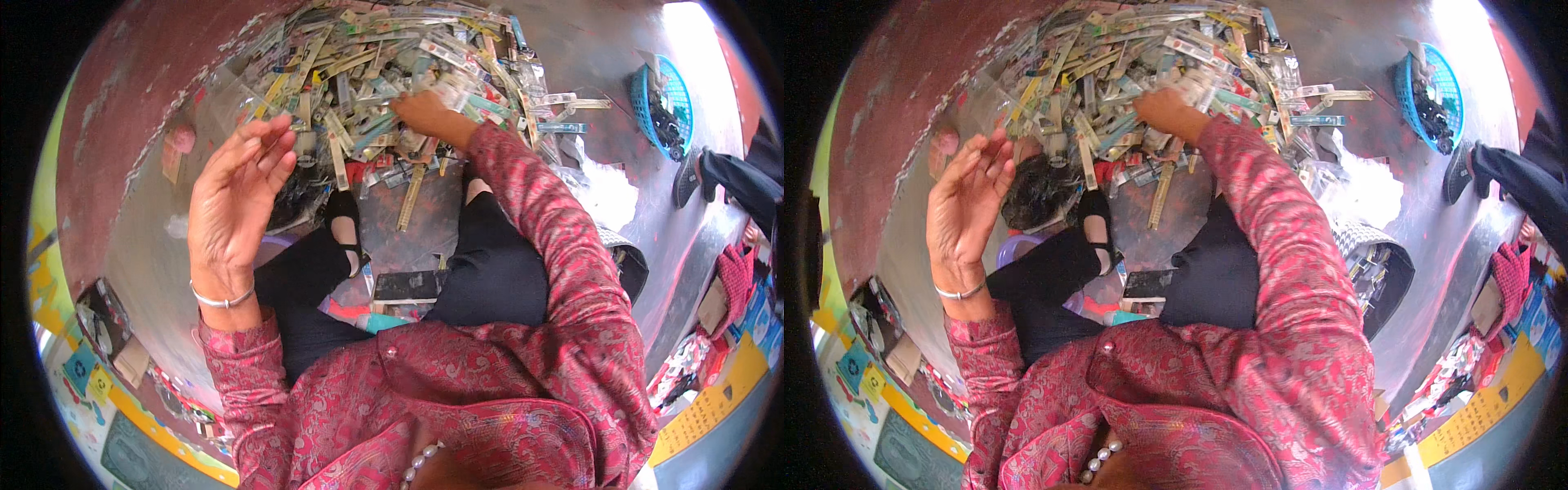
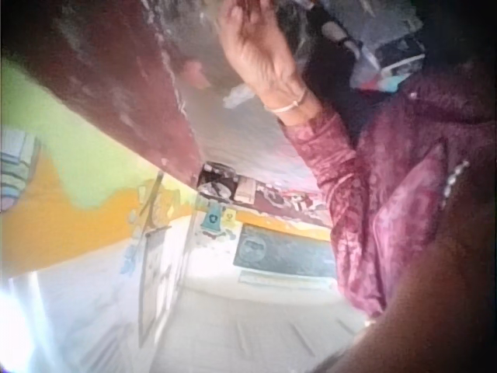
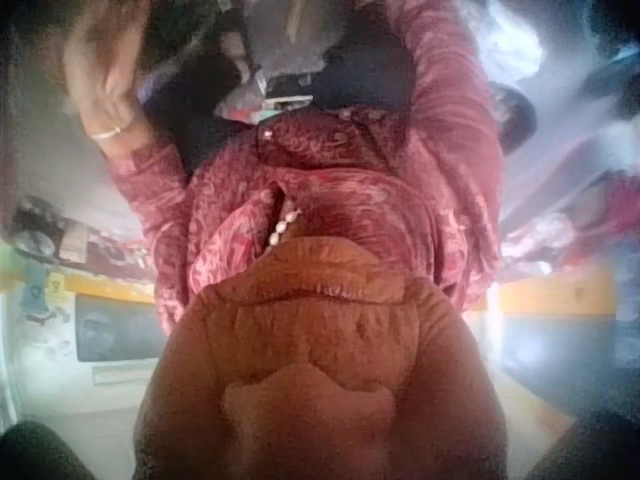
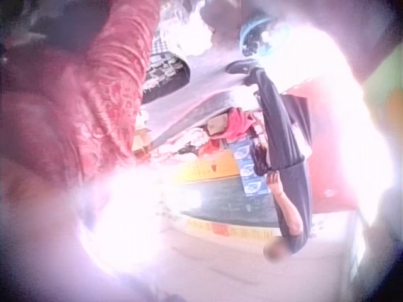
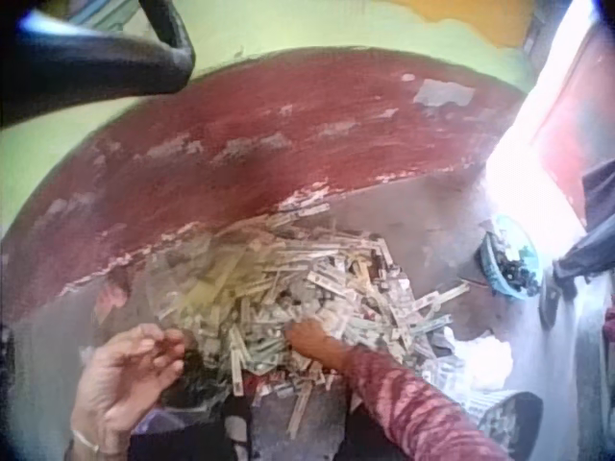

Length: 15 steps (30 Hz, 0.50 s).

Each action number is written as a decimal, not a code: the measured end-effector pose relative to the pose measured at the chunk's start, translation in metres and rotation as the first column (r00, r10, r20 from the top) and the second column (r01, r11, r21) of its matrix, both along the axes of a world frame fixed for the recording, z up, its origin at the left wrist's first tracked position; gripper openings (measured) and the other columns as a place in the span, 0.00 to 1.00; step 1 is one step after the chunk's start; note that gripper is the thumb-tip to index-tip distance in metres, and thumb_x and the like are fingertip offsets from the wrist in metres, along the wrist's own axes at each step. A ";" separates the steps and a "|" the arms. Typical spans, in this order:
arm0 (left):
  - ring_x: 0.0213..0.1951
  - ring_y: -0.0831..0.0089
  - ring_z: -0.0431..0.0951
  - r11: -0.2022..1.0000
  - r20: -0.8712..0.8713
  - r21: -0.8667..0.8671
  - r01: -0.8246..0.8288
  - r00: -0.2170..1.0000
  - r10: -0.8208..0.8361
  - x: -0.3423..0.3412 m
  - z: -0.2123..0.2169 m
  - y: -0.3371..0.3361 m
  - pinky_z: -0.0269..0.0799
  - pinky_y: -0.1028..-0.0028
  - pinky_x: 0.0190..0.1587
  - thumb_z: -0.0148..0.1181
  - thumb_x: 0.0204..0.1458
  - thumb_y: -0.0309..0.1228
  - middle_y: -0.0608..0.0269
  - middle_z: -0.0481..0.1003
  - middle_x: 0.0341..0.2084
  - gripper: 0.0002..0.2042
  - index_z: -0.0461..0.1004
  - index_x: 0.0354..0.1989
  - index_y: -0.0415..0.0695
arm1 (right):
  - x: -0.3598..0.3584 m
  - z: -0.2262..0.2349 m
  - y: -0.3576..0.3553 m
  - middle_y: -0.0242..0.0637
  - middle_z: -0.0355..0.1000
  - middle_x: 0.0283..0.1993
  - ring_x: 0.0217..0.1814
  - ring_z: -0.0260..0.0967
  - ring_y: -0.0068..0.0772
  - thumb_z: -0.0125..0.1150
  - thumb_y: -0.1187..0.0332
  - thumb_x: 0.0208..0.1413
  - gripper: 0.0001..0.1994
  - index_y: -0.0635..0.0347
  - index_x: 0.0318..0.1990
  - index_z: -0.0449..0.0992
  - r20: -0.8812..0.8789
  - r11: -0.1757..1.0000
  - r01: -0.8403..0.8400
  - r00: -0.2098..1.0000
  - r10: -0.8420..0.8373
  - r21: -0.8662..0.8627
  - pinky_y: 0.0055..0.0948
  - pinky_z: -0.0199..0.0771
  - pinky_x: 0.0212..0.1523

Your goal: The person picks up pen refills from a pile on the floor, inserts them into plastic sleeves, and places the packaged refills into a black crate.

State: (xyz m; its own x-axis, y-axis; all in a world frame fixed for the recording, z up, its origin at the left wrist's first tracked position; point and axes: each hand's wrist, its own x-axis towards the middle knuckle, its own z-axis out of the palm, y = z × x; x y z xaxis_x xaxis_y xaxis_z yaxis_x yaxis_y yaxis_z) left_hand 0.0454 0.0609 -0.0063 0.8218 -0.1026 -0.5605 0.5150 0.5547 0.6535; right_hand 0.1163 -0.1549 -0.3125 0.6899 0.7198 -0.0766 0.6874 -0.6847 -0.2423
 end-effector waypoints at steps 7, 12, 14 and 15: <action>0.45 0.64 0.69 1.000 0.015 0.009 0.000 1.000 0.000 -0.003 0.002 0.000 0.66 0.70 0.48 0.51 0.49 0.25 0.50 0.69 0.43 0.09 0.70 0.38 0.36 | -0.031 -0.014 -0.066 0.42 0.73 0.32 0.33 0.73 0.43 0.49 0.69 0.47 0.06 0.55 0.30 0.74 -0.187 0.954 0.183 0.955 -0.230 -0.237 0.41 0.71 0.29; 0.45 0.64 0.69 1.000 0.029 0.011 -0.006 1.000 0.005 -0.001 0.002 0.000 0.67 0.71 0.47 0.51 0.49 0.25 0.51 0.70 0.42 0.09 0.70 0.38 0.35 | -0.002 0.041 -0.098 0.48 0.72 0.31 0.35 0.72 0.47 0.52 0.65 0.45 0.11 0.56 0.35 0.76 -0.301 0.868 0.487 0.816 -0.493 -0.102 0.40 0.71 0.35; 0.45 0.65 0.69 1.000 0.034 0.002 0.012 0.999 -0.013 0.001 0.002 -0.002 0.67 0.71 0.47 0.51 0.49 0.25 0.52 0.70 0.42 0.09 0.70 0.38 0.35 | 0.011 0.031 -0.125 0.50 0.72 0.31 0.34 0.71 0.47 0.56 0.62 0.43 0.16 0.56 0.40 0.75 -0.322 0.773 0.621 0.764 -0.559 0.132 0.38 0.69 0.36; 0.44 0.65 0.69 1.000 0.030 0.007 0.009 1.000 -0.010 0.000 0.002 -0.001 0.67 0.71 0.47 0.51 0.49 0.25 0.52 0.70 0.42 0.09 0.70 0.38 0.35 | 0.014 0.038 -0.124 0.50 0.72 0.30 0.33 0.71 0.45 0.56 0.63 0.42 0.16 0.57 0.41 0.75 -0.364 0.706 0.672 0.730 -0.579 0.223 0.36 0.69 0.35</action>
State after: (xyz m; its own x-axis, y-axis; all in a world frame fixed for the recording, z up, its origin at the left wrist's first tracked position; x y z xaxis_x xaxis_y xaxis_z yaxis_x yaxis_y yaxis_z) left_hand 0.0450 0.0596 -0.0042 0.8372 -0.1066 -0.5363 0.5003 0.5453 0.6726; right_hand 0.1304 -0.2787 -0.2740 0.9772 0.1400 -0.1596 0.0106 -0.7830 -0.6219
